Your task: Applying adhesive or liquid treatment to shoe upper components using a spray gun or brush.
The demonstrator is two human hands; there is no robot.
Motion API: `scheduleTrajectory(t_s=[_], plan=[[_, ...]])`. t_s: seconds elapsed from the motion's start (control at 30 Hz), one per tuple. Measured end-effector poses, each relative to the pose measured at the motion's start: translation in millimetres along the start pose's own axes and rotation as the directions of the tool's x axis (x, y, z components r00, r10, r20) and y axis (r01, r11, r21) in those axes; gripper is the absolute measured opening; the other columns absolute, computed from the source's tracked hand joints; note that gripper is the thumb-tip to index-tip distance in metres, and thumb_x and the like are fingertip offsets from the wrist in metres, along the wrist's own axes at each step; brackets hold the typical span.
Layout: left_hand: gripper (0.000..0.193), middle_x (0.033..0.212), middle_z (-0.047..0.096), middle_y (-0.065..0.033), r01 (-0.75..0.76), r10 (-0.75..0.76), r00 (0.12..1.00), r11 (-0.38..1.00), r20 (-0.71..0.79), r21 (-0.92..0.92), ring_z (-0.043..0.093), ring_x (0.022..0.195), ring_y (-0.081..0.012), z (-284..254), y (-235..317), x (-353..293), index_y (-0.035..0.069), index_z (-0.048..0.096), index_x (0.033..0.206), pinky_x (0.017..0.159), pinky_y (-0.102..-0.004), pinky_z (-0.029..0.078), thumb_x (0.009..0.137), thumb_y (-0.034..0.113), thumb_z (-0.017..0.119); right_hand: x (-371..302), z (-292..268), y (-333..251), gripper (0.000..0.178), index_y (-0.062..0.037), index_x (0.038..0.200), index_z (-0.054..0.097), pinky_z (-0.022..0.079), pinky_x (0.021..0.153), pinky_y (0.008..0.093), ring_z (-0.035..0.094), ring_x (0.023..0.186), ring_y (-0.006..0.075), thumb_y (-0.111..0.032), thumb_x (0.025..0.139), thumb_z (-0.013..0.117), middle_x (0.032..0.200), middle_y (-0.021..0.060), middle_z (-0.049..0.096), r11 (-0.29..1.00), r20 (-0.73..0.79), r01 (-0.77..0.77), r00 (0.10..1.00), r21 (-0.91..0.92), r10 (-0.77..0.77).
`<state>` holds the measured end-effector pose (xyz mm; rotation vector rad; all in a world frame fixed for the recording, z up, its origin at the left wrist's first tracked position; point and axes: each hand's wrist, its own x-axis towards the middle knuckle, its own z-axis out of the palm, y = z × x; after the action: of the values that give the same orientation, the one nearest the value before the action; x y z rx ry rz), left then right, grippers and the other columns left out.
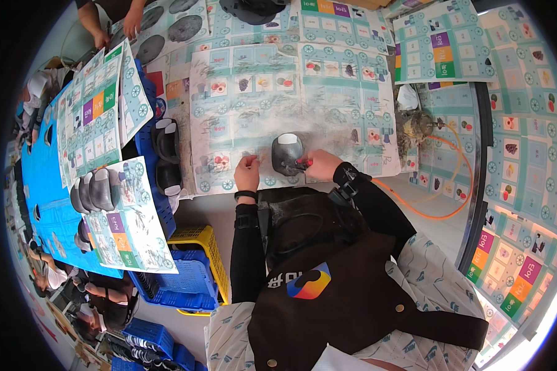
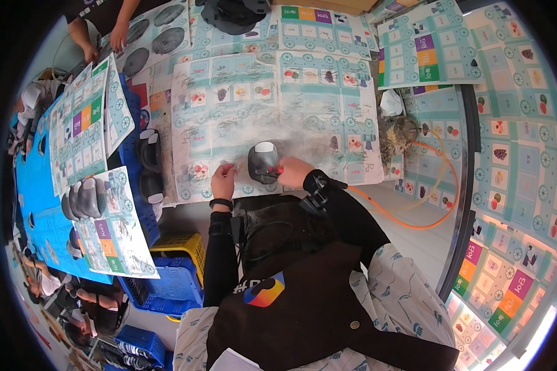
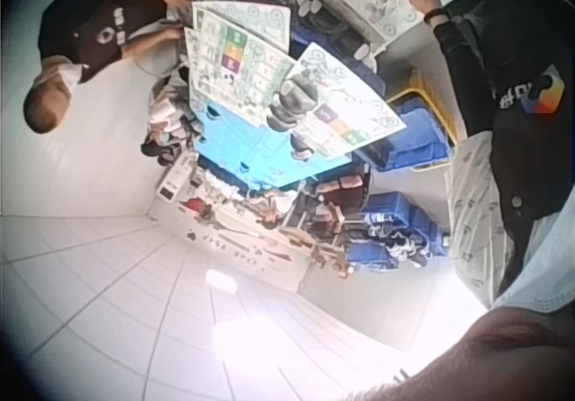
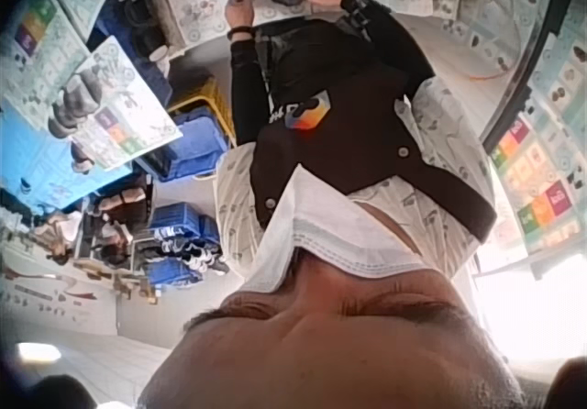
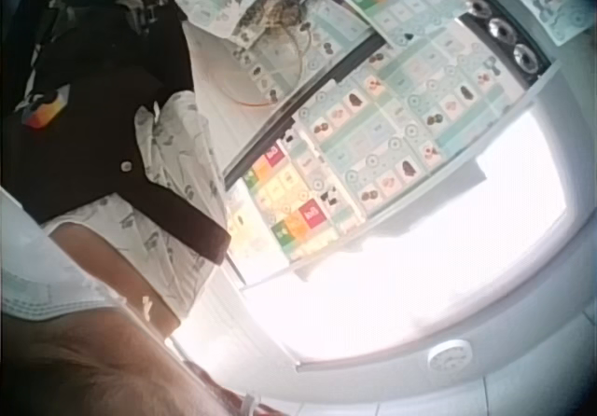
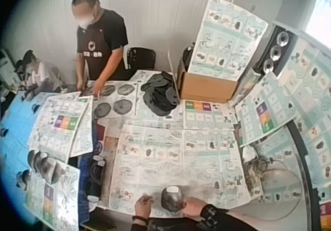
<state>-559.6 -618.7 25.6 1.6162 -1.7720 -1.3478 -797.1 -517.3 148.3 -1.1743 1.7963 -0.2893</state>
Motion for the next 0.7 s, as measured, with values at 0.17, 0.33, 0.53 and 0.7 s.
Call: scheduleTrajectory(t_s=[0.17,0.33,0.53,0.7], plan=[[0.024,0.089,0.075,-0.0129,-0.003,0.003,1.0,1.0,-0.002,-0.004,0.071,0.081,-0.0248,0.6,4.1,-0.7,0.005,0.074,0.104,0.075,-0.0346,0.054,0.087,0.02,0.068,0.3,3.0,9.1,0.027,0.0013,0.087,0.07,0.05,0.075,0.0499,0.064,0.086,0.0455,-0.018,0.073,0.058,0.087,0.0273,0.067,0.995,0.088,-0.041,0.995,-0.088,0.049],[0.023,0.089,0.075,-0.0121,0.005,-0.005,1.0,1.0,0.001,-0.008,0.071,0.081,-0.0237,1.3,0.1,-1.4,0.005,0.074,0.104,0.075,-0.0343,0.054,0.087,0.02,0.068,-2.4,1.5,-6.7,0.03,0.0,0.094,0.07,0.05,0.077,0.0501,0.064,0.087,0.0454,-0.017,0.074,0.056,0.088,0.0275,0.067,0.997,0.087,-0.064,0.994,-0.053,0.069],[0.023,0.089,0.075,-0.0113,0.013,-0.013,1.0,0.999,0.014,-0.032,0.071,0.081,-0.0226,1.7,5.3,-2.2,0.005,0.074,0.104,0.075,-0.0338,0.054,0.087,0.019,0.067,-0.4,1.1,-3.7,0.042,-0.0048,0.114,0.07,0.052,0.081,0.0465,0.065,0.092,0.044,-0.017,0.076,0.06,0.092,0.0271,0.068,0.993,-0.079,0.018,0.997,0.12,-0.009],[0.023,0.09,0.075,-0.0113,0.002,-0.002,1.0,1.0,0.003,0.001,0.071,0.082,-0.0227,-2.6,2.1,-1.5,0.005,0.074,0.104,0.075,-0.0336,0.054,0.088,0.018,0.065,1.7,7.3,2.0,0.042,-0.0053,0.115,0.07,0.053,0.081,0.0445,0.066,0.091,0.0426,-0.018,0.076,0.062,0.092,0.0258,0.069,0.982,-0.177,0.021,0.984,0.189,0.013]])
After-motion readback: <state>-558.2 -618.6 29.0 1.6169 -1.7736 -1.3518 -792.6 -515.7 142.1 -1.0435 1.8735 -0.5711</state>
